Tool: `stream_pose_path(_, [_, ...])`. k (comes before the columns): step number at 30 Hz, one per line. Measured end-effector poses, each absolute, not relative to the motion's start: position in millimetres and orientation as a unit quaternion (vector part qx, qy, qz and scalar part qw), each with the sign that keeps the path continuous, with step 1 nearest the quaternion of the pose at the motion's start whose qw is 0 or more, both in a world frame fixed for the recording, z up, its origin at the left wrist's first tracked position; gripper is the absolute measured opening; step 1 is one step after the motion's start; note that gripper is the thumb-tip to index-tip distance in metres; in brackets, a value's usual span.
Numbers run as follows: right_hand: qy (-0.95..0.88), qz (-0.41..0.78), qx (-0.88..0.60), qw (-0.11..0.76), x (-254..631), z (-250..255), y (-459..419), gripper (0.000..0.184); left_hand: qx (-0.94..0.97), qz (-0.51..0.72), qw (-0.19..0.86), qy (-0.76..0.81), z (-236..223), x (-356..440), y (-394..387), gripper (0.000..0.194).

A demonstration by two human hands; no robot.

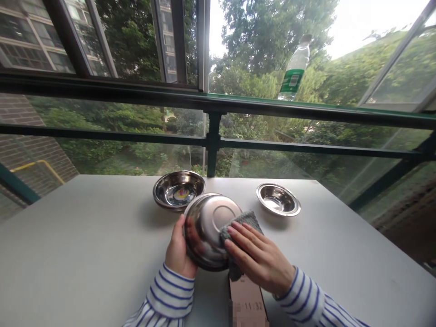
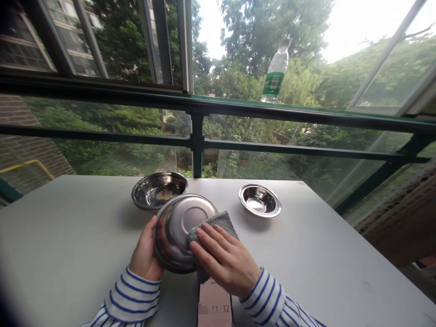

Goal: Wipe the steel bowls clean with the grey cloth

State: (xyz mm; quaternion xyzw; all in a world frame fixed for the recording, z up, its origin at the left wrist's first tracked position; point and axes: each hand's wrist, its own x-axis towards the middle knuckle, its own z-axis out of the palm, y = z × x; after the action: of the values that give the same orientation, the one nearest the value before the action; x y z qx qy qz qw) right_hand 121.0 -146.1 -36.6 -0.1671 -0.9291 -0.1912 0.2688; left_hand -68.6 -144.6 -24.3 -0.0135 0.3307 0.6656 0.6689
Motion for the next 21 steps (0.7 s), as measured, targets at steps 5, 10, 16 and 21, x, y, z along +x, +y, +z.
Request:
stream_pose_path(5, [-0.934, -0.156, -0.175, 0.270, 103.2, -29.9, -153.6, 0.037, -0.011, 0.649, 0.693, 0.315, -24.5, -63.4, -147.6, 0.035])
stream_pose_path(10, [-0.935, -0.092, -0.242, 0.242, 69.5, 1.7, -147.7, 0.040, 0.027, 0.646, 0.701, 0.301, -18.1, -58.6, -152.9, 0.032])
stream_pose_path(16, [-0.940, -0.132, -0.206, 0.236, 55.3, 6.9, -143.8, 0.035, 0.012, 0.641, 0.712, 0.286, -19.0, -61.3, -155.2, 0.030])
stream_pose_path(21, [-0.947, -0.188, -0.118, 0.234, 72.5, -16.5, -157.7, 0.033, -0.068, 0.645, 0.695, 0.311, -12.5, -62.4, -153.0, 0.025])
